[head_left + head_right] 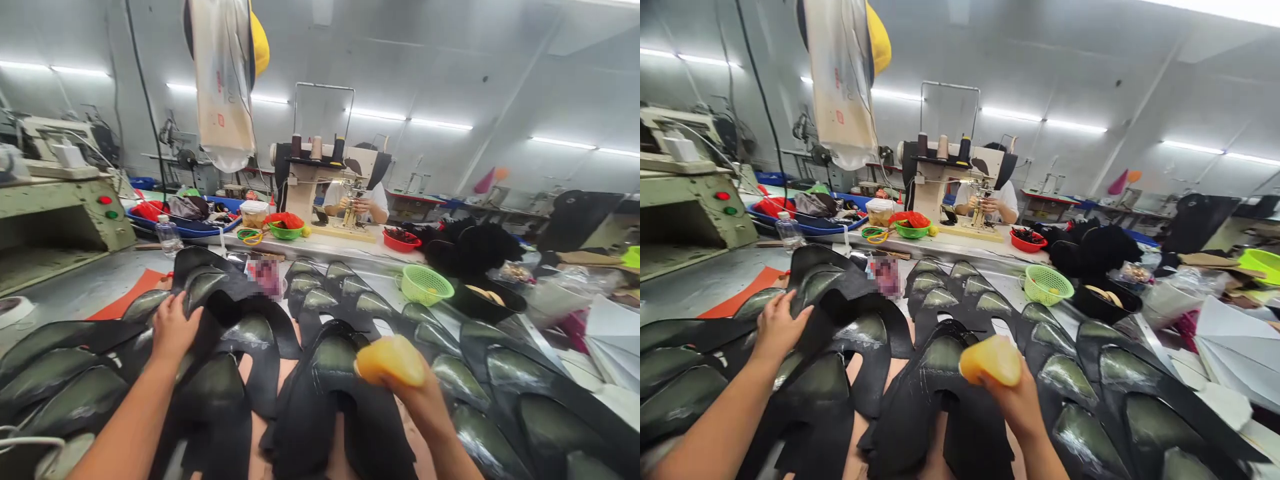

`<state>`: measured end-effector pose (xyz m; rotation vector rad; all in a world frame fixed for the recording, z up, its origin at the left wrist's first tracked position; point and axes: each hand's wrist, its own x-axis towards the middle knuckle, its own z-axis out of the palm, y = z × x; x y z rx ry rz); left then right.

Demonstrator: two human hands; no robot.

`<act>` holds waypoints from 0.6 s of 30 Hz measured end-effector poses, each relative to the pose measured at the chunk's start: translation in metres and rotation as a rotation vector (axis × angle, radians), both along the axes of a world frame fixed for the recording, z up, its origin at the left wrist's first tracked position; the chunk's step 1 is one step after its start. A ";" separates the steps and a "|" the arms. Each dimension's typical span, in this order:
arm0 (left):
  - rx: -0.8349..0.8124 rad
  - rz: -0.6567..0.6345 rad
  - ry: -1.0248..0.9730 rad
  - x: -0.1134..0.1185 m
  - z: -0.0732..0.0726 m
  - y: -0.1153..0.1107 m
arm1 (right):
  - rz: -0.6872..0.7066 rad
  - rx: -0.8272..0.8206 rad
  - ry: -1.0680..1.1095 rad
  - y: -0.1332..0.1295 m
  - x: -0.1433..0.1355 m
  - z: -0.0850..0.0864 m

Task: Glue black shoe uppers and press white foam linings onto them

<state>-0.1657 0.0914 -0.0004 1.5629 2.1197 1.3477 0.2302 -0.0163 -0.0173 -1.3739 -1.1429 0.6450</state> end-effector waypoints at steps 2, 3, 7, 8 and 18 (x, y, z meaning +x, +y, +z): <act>0.021 -0.213 0.152 0.042 -0.010 -0.020 | 0.053 0.013 -0.191 0.013 -0.012 0.007; 0.012 -0.435 0.256 0.066 -0.016 -0.034 | 0.117 -0.004 -0.266 0.020 -0.018 0.010; 0.059 -0.895 0.545 0.138 -0.045 -0.092 | 0.409 -0.067 -0.483 0.042 -0.039 0.016; 0.090 -0.904 0.595 0.146 -0.051 -0.101 | 0.382 -0.068 -0.534 0.047 -0.042 0.017; 0.246 -0.859 0.718 0.145 -0.072 -0.105 | 0.426 -0.119 -0.749 0.071 -0.060 0.025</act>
